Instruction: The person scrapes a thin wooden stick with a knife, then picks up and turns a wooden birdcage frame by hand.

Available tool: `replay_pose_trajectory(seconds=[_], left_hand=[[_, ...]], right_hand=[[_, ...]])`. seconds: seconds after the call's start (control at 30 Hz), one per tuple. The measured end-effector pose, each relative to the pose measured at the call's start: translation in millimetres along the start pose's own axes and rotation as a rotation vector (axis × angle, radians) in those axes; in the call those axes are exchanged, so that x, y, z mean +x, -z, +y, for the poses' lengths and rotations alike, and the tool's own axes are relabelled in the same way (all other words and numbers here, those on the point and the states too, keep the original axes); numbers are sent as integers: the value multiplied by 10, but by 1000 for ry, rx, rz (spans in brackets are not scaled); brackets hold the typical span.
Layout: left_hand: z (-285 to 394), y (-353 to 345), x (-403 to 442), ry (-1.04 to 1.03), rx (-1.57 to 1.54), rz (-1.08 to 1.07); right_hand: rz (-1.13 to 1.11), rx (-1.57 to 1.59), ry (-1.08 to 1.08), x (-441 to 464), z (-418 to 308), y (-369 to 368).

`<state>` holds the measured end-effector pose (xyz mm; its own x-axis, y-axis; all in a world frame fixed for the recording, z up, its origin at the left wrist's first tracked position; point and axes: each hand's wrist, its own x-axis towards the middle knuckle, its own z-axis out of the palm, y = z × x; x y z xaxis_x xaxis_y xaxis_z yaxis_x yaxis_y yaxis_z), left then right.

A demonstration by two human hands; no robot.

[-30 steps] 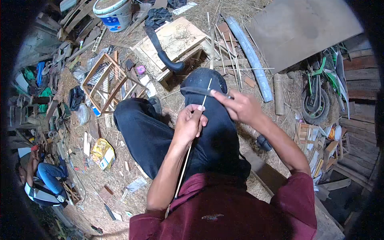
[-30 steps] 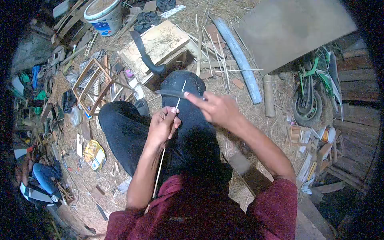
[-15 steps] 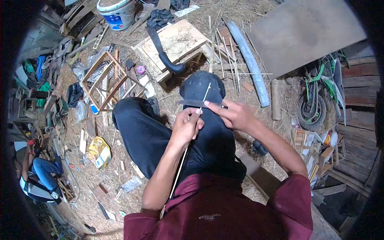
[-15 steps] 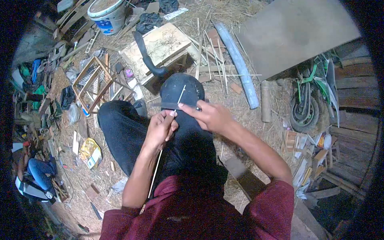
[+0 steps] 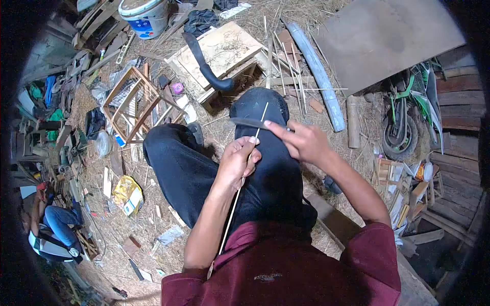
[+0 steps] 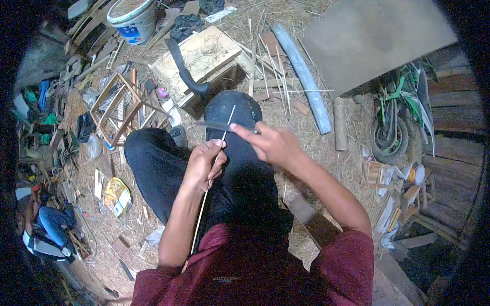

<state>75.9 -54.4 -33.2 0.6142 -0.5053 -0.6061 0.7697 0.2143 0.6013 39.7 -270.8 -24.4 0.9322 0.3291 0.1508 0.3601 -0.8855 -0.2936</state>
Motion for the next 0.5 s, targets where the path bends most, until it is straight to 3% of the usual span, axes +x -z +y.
replay_pose_trajectory(seconds=[0.13, 0.27, 0.37, 0.4, 0.5], left_hand=[[-42, 31, 46, 38, 18, 10], [27, -1, 33, 25, -24, 20], [58, 50, 14, 51, -73, -6], [45, 50, 2, 57, -80, -3], [33, 37, -5, 58, -88, -1]], right_hand=[[-1, 25, 159, -23, -70, -53], [36, 19, 92, 31, 23, -72], [28, 50, 169, -23, -45, -75], [-45, -11, 113, -28, -3, -51], [39, -49, 60, 45, 60, 5]])
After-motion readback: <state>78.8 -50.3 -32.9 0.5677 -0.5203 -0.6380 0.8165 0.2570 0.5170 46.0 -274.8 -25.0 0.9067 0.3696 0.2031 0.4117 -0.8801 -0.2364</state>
